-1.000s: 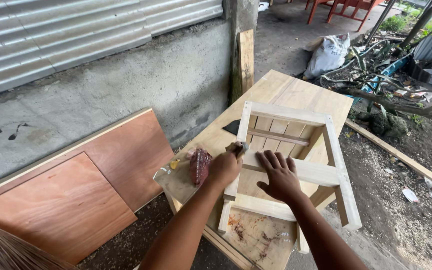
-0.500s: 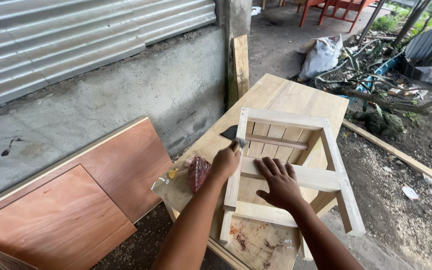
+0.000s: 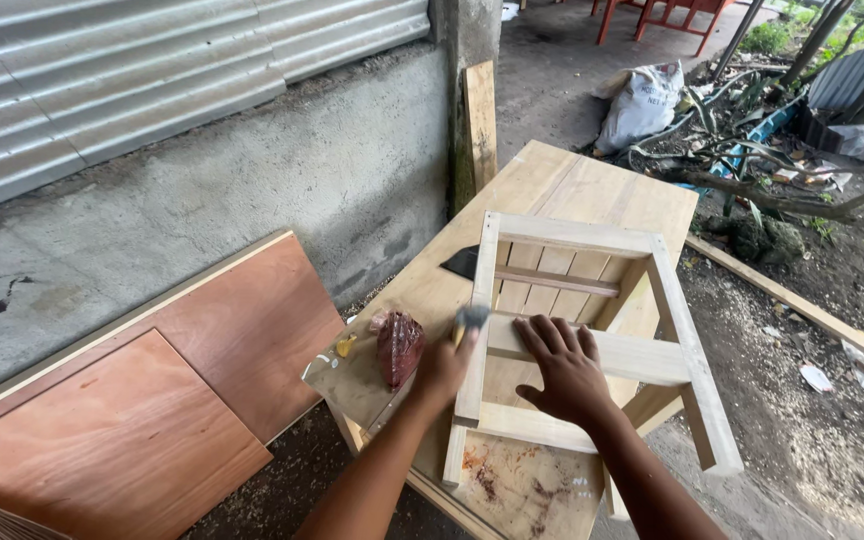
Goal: The person sands a wooden frame using a sanding block, working on edges and flat surfaces. They reposition the frame multiple times to access different sides and continue sanding until the clip ends.
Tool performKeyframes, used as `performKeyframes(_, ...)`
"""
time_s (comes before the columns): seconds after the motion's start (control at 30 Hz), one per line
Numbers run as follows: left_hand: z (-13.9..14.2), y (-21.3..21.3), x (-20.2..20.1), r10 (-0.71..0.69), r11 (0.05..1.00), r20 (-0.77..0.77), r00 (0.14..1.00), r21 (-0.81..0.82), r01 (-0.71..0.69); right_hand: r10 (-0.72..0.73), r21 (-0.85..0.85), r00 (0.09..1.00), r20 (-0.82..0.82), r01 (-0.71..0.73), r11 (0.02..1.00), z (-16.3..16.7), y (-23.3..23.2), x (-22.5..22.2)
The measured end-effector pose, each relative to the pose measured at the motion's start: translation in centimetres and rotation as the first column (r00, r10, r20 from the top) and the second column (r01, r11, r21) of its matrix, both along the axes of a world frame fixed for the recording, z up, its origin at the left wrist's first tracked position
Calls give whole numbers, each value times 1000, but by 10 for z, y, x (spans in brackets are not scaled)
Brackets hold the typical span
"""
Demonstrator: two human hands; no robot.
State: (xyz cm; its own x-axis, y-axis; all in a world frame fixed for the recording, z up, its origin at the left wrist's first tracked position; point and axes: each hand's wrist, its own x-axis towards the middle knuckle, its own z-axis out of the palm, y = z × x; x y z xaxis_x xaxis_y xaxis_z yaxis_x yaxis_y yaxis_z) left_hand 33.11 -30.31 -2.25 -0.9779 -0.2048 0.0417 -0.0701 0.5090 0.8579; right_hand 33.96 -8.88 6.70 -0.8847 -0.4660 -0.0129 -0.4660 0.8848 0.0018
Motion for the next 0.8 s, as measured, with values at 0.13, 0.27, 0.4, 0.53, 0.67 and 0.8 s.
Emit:
performKeyframes(0.13,11,1,-55,-18,999,-15,1000,-28,18,-5,-11,1000,-1,5,1000,-6,1,-1)
performKeyframes(0.27,-3,11,20,-33,994,-224,974,98,56,8,-31,999,-31,-9,999,-9,1,-3)
performKeyframes(0.4,-18,16,114,-44,901,-175,984,418,115,-21,-2,1000,-3,21,1000,-6,-4,-2)
performKeyframes(0.53,-18,3,107,-83,856,-78,994,505,111,-50,2,998,35,50,999,1,-14,0)
performKeyframes(0.67,-12,-11,11,-83,870,-208,975,462,172,-48,21,996,79,46,999,3,-17,0)
performKeyframes(0.8,17,-11,-83,-101,993,-67,993,53,105,11,65,999,52,-14,998,-4,-11,-10)
